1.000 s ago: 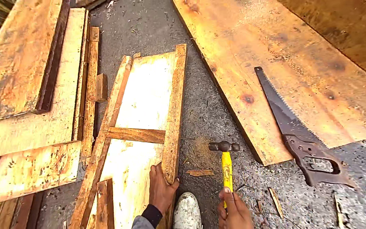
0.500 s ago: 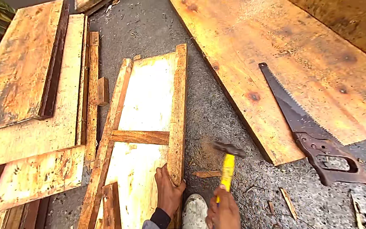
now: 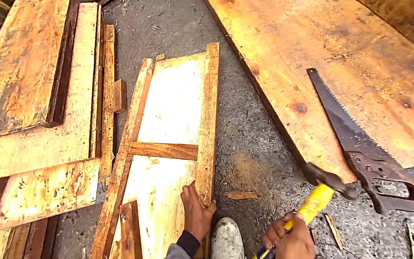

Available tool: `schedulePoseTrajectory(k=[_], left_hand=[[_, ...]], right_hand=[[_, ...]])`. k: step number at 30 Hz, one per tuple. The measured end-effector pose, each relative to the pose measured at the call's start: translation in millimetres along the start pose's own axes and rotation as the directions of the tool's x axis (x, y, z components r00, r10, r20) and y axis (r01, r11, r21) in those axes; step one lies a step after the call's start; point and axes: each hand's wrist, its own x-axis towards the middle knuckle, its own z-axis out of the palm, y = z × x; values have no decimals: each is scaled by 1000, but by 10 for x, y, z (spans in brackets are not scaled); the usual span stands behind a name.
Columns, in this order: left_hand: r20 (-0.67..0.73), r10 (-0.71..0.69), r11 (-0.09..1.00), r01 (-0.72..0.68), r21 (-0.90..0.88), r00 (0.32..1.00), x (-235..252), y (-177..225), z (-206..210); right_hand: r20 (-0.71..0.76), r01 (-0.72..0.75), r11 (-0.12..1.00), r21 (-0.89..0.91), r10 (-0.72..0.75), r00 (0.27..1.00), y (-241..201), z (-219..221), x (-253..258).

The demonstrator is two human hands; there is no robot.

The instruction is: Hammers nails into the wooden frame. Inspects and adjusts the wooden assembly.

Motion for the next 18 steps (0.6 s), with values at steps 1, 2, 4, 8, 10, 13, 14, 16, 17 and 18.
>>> schedulePoseTrajectory(k=[1,2,4,8,10,13,14,16,17,18], left_hand=[[1,0,1000,0,3,1000,5,1,4],[0,0,1000,0,6,1000,7,3,5],[-5,7,1000,-7,6,1000,4,3,2],[-15,16,1000,-16,-4,1000,66,48,-5],[-13,1,1000,-1,-2,1000,13,14,-5],[-20,8,1000,-9,-1,1000,22,2,15],[-24,9,1000,-9,1,1000,19,4,24],[-19,5,1000,-5,2,1000,31,11,15],[-15,4,1000,-4,2,1000,27,10,-1],[-18,7,1000,-7,1,1000,30,8,-12]], right_hand=[[-30,18,1000,12,-18,999,10,103,5],[-13,-12,1000,-24,12,1000,68,229,-28],[146,-166,960,-227,202,968,221,401,-128],[231,-219,915,-337,306,924,206,165,-75],[149,-147,970,-194,178,973,80,-36,-63],[-28,17,996,88,-14,999,-21,29,50],[-51,27,993,111,-22,998,18,162,21],[45,-80,996,-39,82,996,214,471,-144],[133,-178,969,-169,201,971,287,568,-211],[186,-263,929,-259,316,930,316,599,-222]])
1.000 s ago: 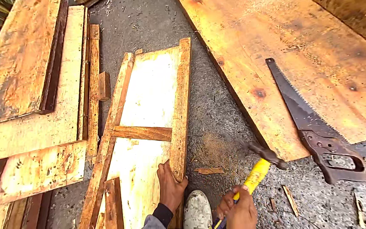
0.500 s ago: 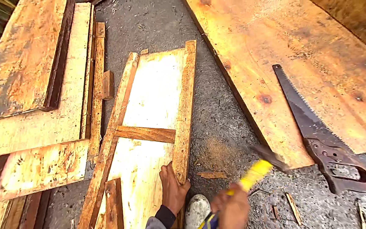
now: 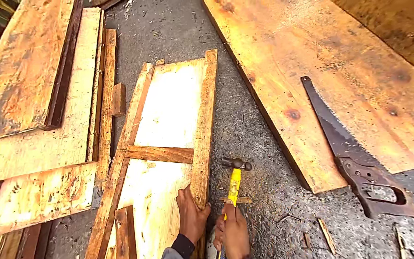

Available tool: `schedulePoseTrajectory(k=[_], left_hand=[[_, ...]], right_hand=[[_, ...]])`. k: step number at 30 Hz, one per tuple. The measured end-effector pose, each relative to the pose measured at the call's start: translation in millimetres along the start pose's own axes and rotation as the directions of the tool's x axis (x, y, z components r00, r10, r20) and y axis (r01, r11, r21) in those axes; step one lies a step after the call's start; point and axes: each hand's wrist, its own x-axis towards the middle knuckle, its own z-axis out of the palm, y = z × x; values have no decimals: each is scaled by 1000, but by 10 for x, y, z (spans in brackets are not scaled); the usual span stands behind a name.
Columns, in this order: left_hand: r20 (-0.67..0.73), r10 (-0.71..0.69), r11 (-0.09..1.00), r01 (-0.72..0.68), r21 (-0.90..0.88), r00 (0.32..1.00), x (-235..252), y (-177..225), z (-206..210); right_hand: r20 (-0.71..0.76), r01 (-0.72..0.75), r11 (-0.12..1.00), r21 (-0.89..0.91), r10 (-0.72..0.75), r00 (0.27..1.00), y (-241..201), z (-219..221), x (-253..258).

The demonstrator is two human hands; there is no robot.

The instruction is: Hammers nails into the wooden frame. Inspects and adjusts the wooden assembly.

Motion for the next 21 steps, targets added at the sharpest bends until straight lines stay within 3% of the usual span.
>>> schedulePoseTrajectory(k=[2,5,8,11,13,14,16,18,21], left_hand=[[5,4,1000,-4,-6,1000,34,38,-24],[1,-10,1000,10,-1,1000,-8,27,18],[4,-14,1000,14,3,1000,-22,7,27],[-5,4,1000,-4,-11,1000,6,19,24],[-6,3,1000,-3,-20,1000,-11,1,-23],[-7,5,1000,-5,-26,1000,25,15,-42],[-5,-4,999,4,-40,1000,44,22,-52],[6,-16,999,16,-41,1000,8,11,-67],[9,-12,999,13,-36,1000,-5,9,-81]], right_hand=[[61,-59,998,1,59,996,-33,-170,28],[-74,82,976,204,-68,995,-109,-518,3],[-180,200,923,329,-146,973,-104,-380,-49],[-28,37,988,150,-33,999,-37,74,-59],[88,-90,996,12,88,992,-22,11,-19],[108,-85,996,-18,86,990,-32,-104,-5],[52,11,1000,13,-12,999,-23,-336,-66],[-86,166,972,164,-154,984,-52,-478,-115],[-250,336,877,342,-260,933,-159,-358,-26]])
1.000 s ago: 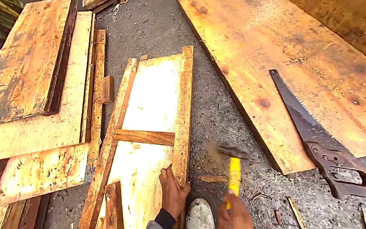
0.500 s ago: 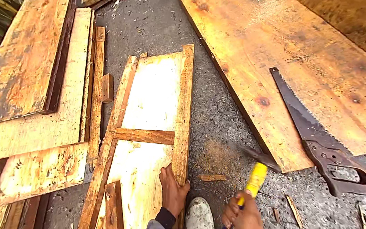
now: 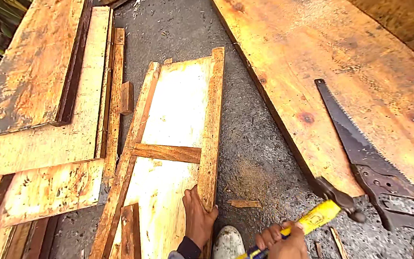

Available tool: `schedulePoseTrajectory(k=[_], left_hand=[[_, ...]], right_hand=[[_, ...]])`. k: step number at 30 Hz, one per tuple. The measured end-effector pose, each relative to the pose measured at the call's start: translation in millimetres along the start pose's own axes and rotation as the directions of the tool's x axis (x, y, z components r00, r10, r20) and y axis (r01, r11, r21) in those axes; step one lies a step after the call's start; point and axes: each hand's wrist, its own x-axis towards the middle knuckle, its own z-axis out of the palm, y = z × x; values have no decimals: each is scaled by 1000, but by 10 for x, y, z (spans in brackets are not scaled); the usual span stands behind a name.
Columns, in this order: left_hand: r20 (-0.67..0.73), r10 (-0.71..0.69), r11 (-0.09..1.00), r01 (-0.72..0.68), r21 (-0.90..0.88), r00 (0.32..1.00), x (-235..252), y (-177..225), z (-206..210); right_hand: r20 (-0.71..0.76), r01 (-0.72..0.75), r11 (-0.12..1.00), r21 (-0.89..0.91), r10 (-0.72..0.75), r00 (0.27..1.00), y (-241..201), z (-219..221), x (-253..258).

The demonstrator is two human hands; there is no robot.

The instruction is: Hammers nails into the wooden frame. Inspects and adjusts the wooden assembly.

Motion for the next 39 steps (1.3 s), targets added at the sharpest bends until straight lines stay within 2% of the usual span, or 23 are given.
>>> schedulePoseTrajectory(k=[1,3,4,6,8,10,12,14,15,17,18,19,21,23,25,26,28,30,31,33,36,38,39], left_hand=[[-5,0,1000,0,-2,1000,16,9,6],[-12,2,1000,-2,-4,1000,24,9,16],[-14,3,1000,-3,-3,1000,26,10,15],[-22,16,1000,-16,-6,1000,94,56,-1],[-28,12,1000,-13,-11,1000,115,83,10],[-25,1,1000,-1,-12,1000,68,69,29],[-21,-6,1000,6,-8,1000,50,53,30],[-16,-8,1000,8,2,1000,45,65,23],[-15,-9,1000,9,4,1000,43,74,18],[-25,3,1000,-3,1,1000,59,72,3],[-27,10,1000,-10,-8,1000,64,72,-12],[-30,16,1000,-17,-18,999,91,83,-20],[-35,13,1000,-14,-26,999,106,86,-1],[-22,1,1000,-2,-24,1000,69,63,9],[-15,0,1000,0,-21,1000,66,55,2],[-18,0,1000,-1,-21,1000,73,59,1],[-21,0,1000,-1,-17,1000,83,71,-1],[-27,11,1000,-11,-9,1000,87,65,-22],[-31,19,1000,-19,-13,999,100,59,-34],[-42,22,999,-23,-27,999,147,66,-20],[-27,2,999,-3,-32,1000,85,34,12],[-25,1,1000,-2,-31,1000,72,26,6],[-29,0,999,-1,-32,1000,80,37,6]], right_hand=[[10,-18,999,-27,19,1000,53,141,-26],[111,-194,950,-245,226,968,173,378,-150],[153,-283,892,-352,353,923,181,421,-167],[183,-335,845,-417,439,879,90,339,-124],[168,-265,904,-335,334,927,-26,126,-94],[101,-129,976,-177,148,984,-125,-49,-45],[25,1,999,-32,0,1000,-133,-20,7],[6,-18,998,-55,18,1000,8,223,-54],[53,-90,985,-149,99,994,104,359,-118],[159,-287,886,-365,363,918,186,507,-126],[177,-329,849,-414,429,886,158,470,-94],[187,-329,850,-411,432,882,101,390,-58],[162,-257,917,-305,315,935,-33,180,-14],[87,-131,985,-112,141,986,-138,-9,40],[11,-8,999,50,7,1000,-120,12,76],[-12,-1,998,59,1,1000,-48,125,39],[55,-132,983,-129,140,989,150,405,-118],[187,-307,865,-396,403,896,189,486,-118],[223,-315,831,-459,451,864,136,409,-77],[238,-244,863,-443,375,896,-18,198,-26],[101,-81,982,-171,99,990,-212,-64,51],[3,18,1000,-7,-18,1000,-156,24,109],[-12,14,1000,-2,-14,1000,-46,172,70]])
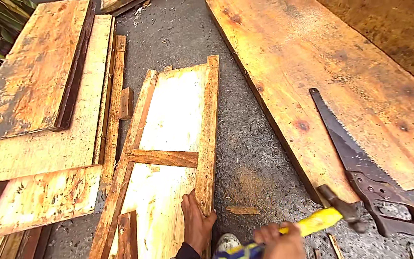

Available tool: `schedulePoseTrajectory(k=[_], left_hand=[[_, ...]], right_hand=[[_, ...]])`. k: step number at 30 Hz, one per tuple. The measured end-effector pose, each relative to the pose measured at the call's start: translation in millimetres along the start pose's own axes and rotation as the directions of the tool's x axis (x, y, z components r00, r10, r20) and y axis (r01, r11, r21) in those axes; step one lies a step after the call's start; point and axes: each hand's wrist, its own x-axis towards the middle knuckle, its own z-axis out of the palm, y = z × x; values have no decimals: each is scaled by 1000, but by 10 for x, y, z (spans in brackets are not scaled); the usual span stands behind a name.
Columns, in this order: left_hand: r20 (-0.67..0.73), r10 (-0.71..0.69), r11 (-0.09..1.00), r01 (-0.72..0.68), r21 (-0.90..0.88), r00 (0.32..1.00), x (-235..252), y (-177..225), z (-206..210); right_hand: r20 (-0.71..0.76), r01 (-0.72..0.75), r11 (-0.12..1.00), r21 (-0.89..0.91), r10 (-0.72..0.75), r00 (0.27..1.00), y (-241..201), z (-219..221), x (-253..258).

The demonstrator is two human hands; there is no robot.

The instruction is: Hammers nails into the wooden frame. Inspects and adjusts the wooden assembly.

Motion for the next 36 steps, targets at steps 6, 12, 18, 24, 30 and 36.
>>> schedulePoseTrajectory(k=[6,12,18,24,30,36], left_hand=[[0,10,1000,-10,7,1000,64,59,-57],[21,-22,1000,22,-2,1000,-25,21,-30],[-11,14,1000,-14,-3,1000,29,48,-55],[-6,-18,1000,18,-17,1000,15,27,-7],[-6,-14,1000,14,-20,1000,53,63,-72],[-7,-7,1000,7,4,1000,-8,-5,-8]], right_hand=[[241,-328,823,-465,473,847,145,163,-150],[1,1,1000,29,-1,1000,-121,-217,56],[259,-293,832,-472,448,856,56,412,-171],[56,30,999,9,-31,998,-288,-113,45],[265,-300,793,-530,491,830,136,356,-109],[114,-22,997,-79,31,993,-330,-157,105]])
